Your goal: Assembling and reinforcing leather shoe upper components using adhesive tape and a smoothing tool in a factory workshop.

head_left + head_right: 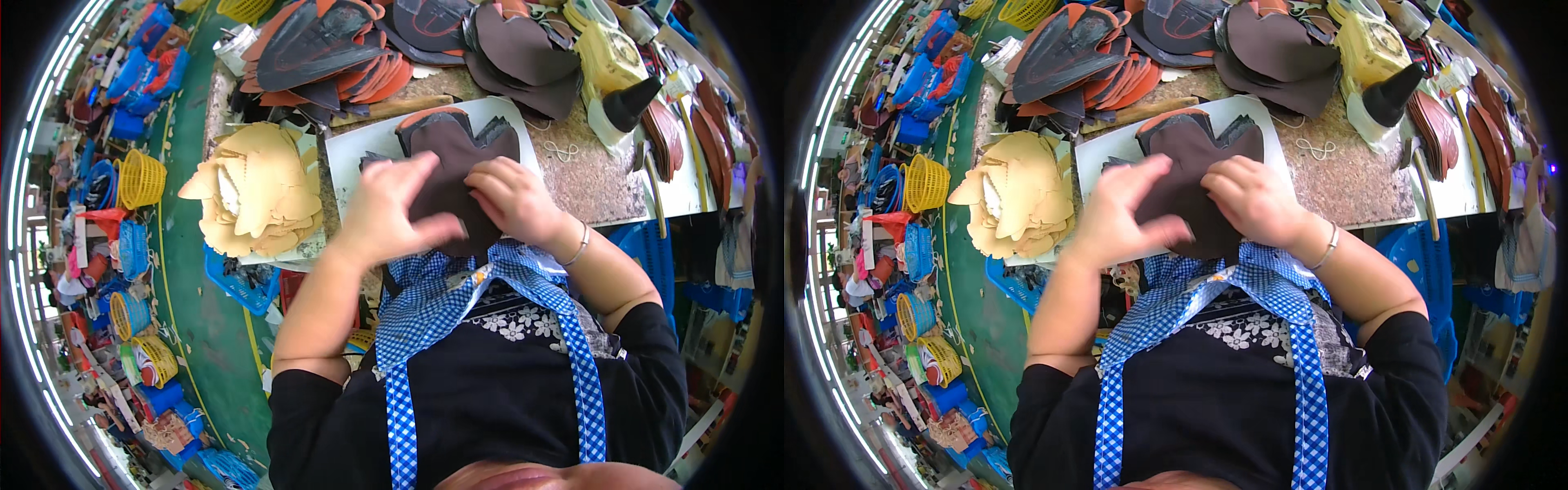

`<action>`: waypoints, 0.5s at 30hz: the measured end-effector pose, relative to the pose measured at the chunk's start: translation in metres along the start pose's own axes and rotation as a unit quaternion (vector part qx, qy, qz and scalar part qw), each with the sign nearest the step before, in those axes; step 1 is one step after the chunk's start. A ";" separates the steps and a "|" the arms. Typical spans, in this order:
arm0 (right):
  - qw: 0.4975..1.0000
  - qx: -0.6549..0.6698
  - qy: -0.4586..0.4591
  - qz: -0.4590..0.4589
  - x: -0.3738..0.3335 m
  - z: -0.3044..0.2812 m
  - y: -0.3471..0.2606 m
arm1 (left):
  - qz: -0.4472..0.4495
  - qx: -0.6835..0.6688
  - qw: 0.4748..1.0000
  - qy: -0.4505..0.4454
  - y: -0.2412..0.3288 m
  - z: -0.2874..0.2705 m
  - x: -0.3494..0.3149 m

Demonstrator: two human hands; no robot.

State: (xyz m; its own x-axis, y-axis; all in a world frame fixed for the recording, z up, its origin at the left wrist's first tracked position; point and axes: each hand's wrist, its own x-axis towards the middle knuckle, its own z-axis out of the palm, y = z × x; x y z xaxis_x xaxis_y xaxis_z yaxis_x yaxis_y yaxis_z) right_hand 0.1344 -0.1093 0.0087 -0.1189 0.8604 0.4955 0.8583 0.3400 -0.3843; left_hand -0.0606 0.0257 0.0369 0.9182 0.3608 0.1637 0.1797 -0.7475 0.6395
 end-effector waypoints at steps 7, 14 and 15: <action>0.984 0.075 0.147 0.060 0.012 -0.020 -0.010 | -0.025 0.299 0.893 0.335 -0.123 -0.107 0.040; 0.600 0.724 0.127 0.316 0.028 -0.024 -0.008 | 0.245 0.341 0.867 0.268 0.036 -0.026 0.034; 0.567 0.759 0.170 0.272 0.018 -0.015 -0.005 | 0.268 0.295 0.892 0.212 0.051 -0.006 0.021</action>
State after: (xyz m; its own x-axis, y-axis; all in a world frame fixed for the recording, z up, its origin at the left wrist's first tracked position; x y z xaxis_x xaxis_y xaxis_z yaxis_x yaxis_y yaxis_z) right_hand 0.1350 -0.1017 0.0310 0.2816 0.9595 0.0039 -0.7272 0.2161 -0.6516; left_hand -0.0343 -0.0020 0.0773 0.7345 -0.0518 0.6766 0.0238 -0.9945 -0.1020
